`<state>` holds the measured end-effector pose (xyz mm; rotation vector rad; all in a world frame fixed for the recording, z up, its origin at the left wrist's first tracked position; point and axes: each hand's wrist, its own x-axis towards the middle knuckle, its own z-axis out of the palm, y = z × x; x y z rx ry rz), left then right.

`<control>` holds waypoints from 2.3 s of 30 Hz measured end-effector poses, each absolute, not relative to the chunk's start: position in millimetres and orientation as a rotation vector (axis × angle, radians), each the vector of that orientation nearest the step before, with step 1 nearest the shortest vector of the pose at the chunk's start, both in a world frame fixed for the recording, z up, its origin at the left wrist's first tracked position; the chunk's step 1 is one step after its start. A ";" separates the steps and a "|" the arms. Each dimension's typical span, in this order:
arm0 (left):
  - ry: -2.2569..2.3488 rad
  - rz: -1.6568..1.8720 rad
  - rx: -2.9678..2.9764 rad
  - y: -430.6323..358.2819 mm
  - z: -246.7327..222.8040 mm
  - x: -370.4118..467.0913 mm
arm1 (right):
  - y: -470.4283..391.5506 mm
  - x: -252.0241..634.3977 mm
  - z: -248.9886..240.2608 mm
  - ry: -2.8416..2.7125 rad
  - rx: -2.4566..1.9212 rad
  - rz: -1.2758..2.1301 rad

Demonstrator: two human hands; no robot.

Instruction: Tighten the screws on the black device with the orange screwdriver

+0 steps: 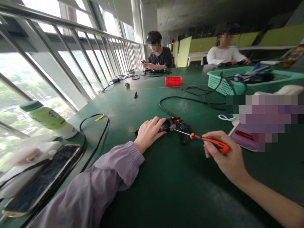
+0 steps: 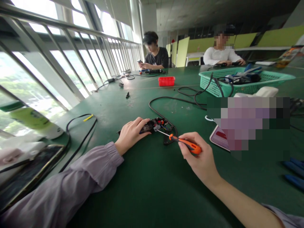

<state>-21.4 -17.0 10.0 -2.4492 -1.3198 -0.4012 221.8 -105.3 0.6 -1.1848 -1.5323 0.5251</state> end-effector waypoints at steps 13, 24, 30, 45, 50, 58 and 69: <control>-1.408 -0.294 -2.321 -21.7 14.6 -16.0 | -98.7 219.5 0.5 -1.493 -1.275 0.840; -1.377 -0.285 -2.326 -25.5 14.6 -12.1 | -99.6 222.4 -2.5 -1.445 -1.223 0.684; -1.381 -0.287 -2.307 -25.2 13.2 -11.3 | -100.0 224.3 -5.0 -1.418 -1.199 0.629; -1.387 -0.310 -2.336 -23.8 10.5 -11.9 | -103.9 218.6 -1.1 -1.441 -1.153 0.398; -1.386 -0.304 -2.335 -23.9 9.6 -12.1 | -105.0 220.0 -1.1 -1.555 -1.226 0.514; -1.364 -0.297 -2.338 -23.2 8.9 -12.3 | -104.5 218.5 -0.1 -1.494 -1.149 0.324; -1.363 -0.285 -2.330 -24.1 9.3 -12.1 | -104.7 218.6 -0.5 -1.553 -1.154 0.260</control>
